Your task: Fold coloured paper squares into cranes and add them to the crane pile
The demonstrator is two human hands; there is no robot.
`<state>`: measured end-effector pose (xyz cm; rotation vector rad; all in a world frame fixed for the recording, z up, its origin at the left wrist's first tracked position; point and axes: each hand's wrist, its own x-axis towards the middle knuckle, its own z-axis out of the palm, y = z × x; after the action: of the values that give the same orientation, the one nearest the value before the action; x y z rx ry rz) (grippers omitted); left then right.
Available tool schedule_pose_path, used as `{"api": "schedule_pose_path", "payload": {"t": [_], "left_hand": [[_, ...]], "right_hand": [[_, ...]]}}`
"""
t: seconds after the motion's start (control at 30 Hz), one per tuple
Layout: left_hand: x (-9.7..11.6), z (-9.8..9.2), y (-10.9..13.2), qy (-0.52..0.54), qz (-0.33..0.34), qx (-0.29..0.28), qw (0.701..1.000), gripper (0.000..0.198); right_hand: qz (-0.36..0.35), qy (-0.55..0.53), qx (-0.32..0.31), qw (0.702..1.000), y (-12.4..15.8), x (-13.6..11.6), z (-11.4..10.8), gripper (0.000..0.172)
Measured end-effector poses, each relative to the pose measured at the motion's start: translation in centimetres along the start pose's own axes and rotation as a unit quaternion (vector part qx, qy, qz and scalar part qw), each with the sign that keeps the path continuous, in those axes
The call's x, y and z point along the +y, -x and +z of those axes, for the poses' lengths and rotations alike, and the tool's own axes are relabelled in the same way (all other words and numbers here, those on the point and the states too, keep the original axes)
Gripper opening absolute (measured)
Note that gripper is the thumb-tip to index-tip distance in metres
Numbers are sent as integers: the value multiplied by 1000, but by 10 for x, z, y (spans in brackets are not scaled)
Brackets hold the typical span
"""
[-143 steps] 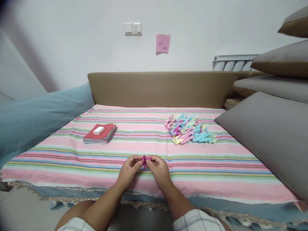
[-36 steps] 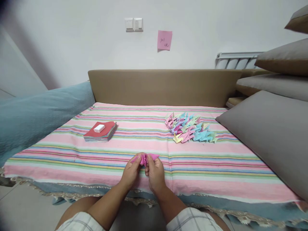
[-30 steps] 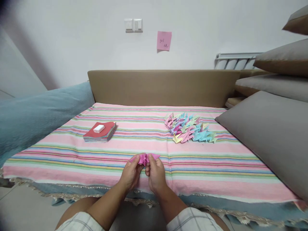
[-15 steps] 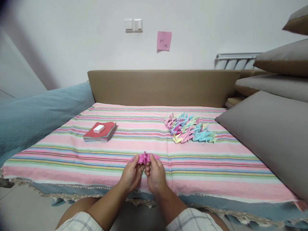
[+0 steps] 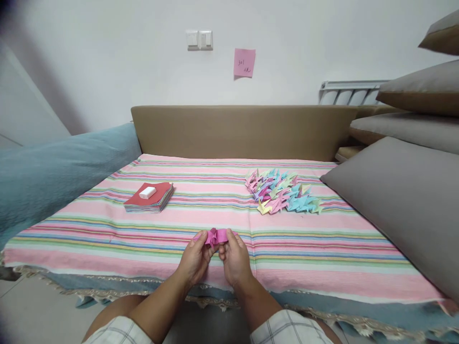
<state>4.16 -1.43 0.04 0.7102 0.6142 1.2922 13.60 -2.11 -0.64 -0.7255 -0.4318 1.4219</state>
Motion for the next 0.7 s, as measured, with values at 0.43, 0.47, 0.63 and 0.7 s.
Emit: {"api": "schedule_pose_path", "payload": {"t": [0.43, 0.47, 0.63, 0.7], "left_hand": [[6, -8, -2, -12, 43, 124, 991, 25], [6, -9, -3, -26, 56, 141, 988, 27], [3, -13, -6, -111, 83, 127, 982, 28], [2, -14, -6, -158, 92, 93, 979, 27]], "right_hand": [[-135, 112, 57, 983, -5, -11, -11, 32], [-173, 149, 56, 972, -3, -12, -11, 28], [-226, 290, -26, 930, 8, -11, -9, 21], [-220, 301, -34, 927, 8, -7, -8, 26]]}}
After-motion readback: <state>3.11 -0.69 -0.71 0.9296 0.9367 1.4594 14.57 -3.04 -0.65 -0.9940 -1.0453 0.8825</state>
